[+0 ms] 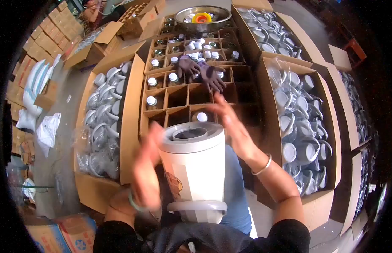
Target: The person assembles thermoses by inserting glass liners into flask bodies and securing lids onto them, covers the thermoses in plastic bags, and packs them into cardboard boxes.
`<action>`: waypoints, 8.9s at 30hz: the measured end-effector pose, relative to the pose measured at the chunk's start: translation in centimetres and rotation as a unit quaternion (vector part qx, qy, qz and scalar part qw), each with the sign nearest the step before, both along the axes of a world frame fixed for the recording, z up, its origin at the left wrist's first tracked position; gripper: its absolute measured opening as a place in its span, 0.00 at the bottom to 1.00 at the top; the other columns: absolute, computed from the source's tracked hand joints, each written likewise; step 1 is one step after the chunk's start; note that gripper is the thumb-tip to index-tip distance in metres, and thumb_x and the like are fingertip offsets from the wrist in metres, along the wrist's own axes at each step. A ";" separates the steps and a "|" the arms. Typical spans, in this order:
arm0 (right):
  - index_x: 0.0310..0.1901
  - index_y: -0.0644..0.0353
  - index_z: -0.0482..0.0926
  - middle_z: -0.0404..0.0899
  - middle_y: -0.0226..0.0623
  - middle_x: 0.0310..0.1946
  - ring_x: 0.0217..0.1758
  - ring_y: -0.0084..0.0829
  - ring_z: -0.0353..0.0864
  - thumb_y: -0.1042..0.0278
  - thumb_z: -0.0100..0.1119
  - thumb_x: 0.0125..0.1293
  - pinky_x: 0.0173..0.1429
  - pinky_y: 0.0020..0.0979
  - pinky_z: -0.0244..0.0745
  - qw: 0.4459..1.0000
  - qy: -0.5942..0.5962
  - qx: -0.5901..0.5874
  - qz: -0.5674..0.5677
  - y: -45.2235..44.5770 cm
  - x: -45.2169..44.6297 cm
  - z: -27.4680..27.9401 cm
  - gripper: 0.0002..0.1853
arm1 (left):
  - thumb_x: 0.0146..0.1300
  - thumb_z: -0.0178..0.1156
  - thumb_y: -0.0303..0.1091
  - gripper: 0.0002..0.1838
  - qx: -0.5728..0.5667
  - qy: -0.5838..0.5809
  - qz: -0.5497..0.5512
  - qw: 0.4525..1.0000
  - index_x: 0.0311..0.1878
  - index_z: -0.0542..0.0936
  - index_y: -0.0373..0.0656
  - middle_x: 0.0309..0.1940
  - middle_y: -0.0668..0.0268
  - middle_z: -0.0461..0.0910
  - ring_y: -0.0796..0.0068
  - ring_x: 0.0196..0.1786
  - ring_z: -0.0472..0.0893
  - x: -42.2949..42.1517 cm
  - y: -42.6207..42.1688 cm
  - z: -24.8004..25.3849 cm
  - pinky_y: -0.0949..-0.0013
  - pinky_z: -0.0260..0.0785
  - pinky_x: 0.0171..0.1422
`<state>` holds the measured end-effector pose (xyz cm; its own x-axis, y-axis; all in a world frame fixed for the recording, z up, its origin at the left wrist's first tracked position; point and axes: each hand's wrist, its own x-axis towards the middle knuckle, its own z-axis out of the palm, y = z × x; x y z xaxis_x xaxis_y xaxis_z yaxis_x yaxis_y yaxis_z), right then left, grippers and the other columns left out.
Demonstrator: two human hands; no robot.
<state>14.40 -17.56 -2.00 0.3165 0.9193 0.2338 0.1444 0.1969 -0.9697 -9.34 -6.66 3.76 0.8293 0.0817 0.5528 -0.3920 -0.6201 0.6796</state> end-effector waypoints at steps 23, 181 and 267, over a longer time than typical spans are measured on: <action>0.64 0.62 0.75 0.67 0.46 0.69 0.75 0.41 0.61 0.27 0.34 0.70 0.78 0.44 0.48 0.991 0.096 0.091 -0.017 0.6 -0.2 2.3 0.43 | 0.71 0.29 0.67 0.43 -0.044 0.021 0.182 0.982 0.72 0.65 0.39 0.75 0.45 0.55 0.45 0.80 0.47 3.3 2.2 -2.1 0.45 0.32 0.81; 0.26 0.53 0.81 0.59 0.24 0.22 0.23 0.23 0.55 0.70 0.69 0.50 0.23 0.27 0.48 0.775 -0.558 0.227 -0.188 -30.6 -9.9 12.9 0.04 | 0.72 0.43 0.49 0.34 -0.284 -0.072 0.235 0.927 0.72 0.59 0.31 0.74 0.46 0.57 0.55 0.79 0.54 -6.6 -6.6 -4.5 0.49 0.35 0.81; 0.39 0.52 0.89 0.63 0.28 0.73 0.80 0.37 0.51 0.43 0.63 0.61 0.75 0.63 0.41 0.710 -0.674 0.133 -0.153 4.7 7.8 4.8 0.21 | 0.71 0.60 0.39 0.27 -0.579 0.041 0.075 0.811 0.68 0.67 0.39 0.62 0.56 0.75 0.63 0.62 0.78 13.7 8.8 -2.8 0.60 0.76 0.63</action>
